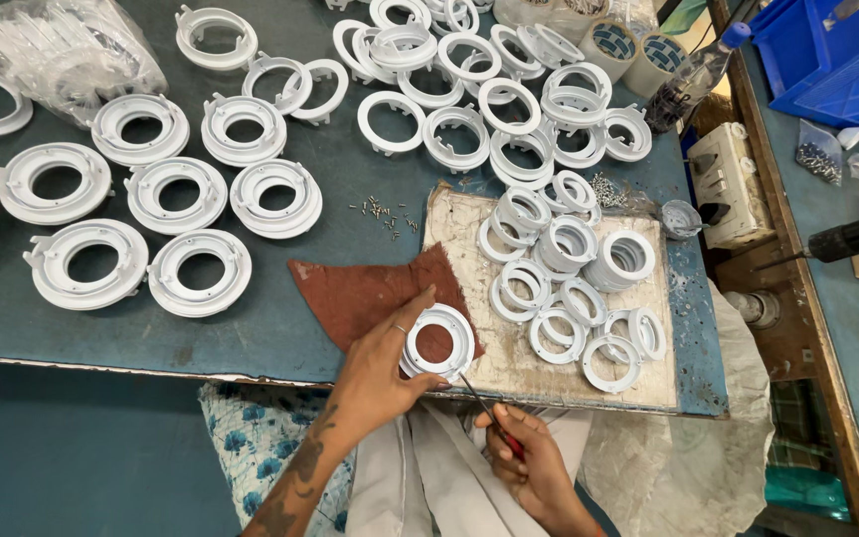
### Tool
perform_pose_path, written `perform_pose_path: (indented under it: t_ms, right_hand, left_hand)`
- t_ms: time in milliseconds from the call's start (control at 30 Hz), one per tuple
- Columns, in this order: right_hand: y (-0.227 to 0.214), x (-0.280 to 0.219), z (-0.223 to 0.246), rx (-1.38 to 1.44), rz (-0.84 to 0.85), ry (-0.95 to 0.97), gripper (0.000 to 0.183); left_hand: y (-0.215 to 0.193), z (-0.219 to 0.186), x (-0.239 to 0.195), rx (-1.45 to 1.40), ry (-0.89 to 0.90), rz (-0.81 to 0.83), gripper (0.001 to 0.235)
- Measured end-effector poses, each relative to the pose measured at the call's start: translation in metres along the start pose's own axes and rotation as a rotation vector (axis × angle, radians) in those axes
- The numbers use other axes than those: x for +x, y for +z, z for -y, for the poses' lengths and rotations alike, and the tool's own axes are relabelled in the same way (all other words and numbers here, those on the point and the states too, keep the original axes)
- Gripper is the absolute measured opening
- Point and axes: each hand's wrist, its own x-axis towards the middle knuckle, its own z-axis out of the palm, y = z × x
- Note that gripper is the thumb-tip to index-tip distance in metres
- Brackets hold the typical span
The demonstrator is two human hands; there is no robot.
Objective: The person picks up white plastic rings from a table and uses a screwdriver to press small metal pins into holes on the rings. The person handles the rings one at a time, rotating them to insert pins, and places the finished pieces on a pile.
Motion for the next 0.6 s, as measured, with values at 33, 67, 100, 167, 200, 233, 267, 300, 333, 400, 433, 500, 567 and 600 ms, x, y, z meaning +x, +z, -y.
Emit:
perform_pose_path:
  t_ms: [33,67,100,167,200,233,267,300,333,400,433,500,567,600]
  right_hand:
    - [0.004,-0.003,-0.001,-0.11,-0.025,-0.095,0.038]
    - [0.009,-0.006,-0.001,-0.385,-0.053,-0.323,0.031]
    - [0.014,-0.011,-0.002,-0.66,-0.079,-0.552,0.025]
    - [0.028,-0.019,-0.004,-1.003,-0.193,-0.823,0.014]
    - [0.034,-0.021,-0.005,-1.071,-0.287,-0.865,0.014]
    - [0.039,-0.021,-0.005,-1.137,-0.384,-0.904,0.017]
    - [0.043,-0.022,-0.004,-1.197,-0.396,-0.982,0.014]
    - [0.046,-0.021,-0.004,-1.257,-0.407,-1.061,0.011]
    - [0.048,-0.021,-0.005,-1.317,-0.421,-1.137,0.008]
    - [0.046,-0.018,-0.005,-1.396,-0.404,-1.141,0.004]
    - [0.043,-0.017,-0.006,-1.435,-0.396,-1.142,0.002]
    - [0.036,-0.014,-0.011,-1.392,-0.386,-1.103,0.005]
    - [0.026,-0.013,-0.017,-1.294,-0.35,-0.972,0.014]
    - [0.019,-0.011,-0.019,-1.214,-0.321,-0.863,0.022]
  left_hand:
    - [-0.001,0.002,-0.001,0.003,-0.004,0.019,0.104]
    - [-0.002,0.004,-0.001,0.008,-0.008,0.036,0.102]
    - [-0.003,0.005,-0.001,0.014,-0.012,0.053,0.1]
    - [-0.005,0.008,-0.001,-0.001,0.085,0.023,0.088]
    - [-0.005,0.009,-0.001,-0.008,0.133,0.009,0.083]
    - [-0.005,0.011,-0.001,-0.028,0.078,0.037,0.081]
    - [-0.006,0.012,0.0,-0.049,0.023,0.067,0.079]
    - [-0.007,0.013,0.001,-0.071,-0.033,0.097,0.078]
    - [-0.007,0.014,0.001,-0.085,-0.025,0.091,0.077]
    - [-0.006,0.015,0.003,-0.112,-0.007,0.08,0.075]
    - [-0.006,0.014,0.002,-0.117,0.002,0.065,0.073]
    - [-0.004,0.012,0.002,-0.121,0.023,0.036,0.071]
    - [-0.003,0.011,0.002,-0.115,-0.019,0.05,0.073]
    - [-0.003,0.011,0.002,-0.113,-0.039,0.055,0.074]
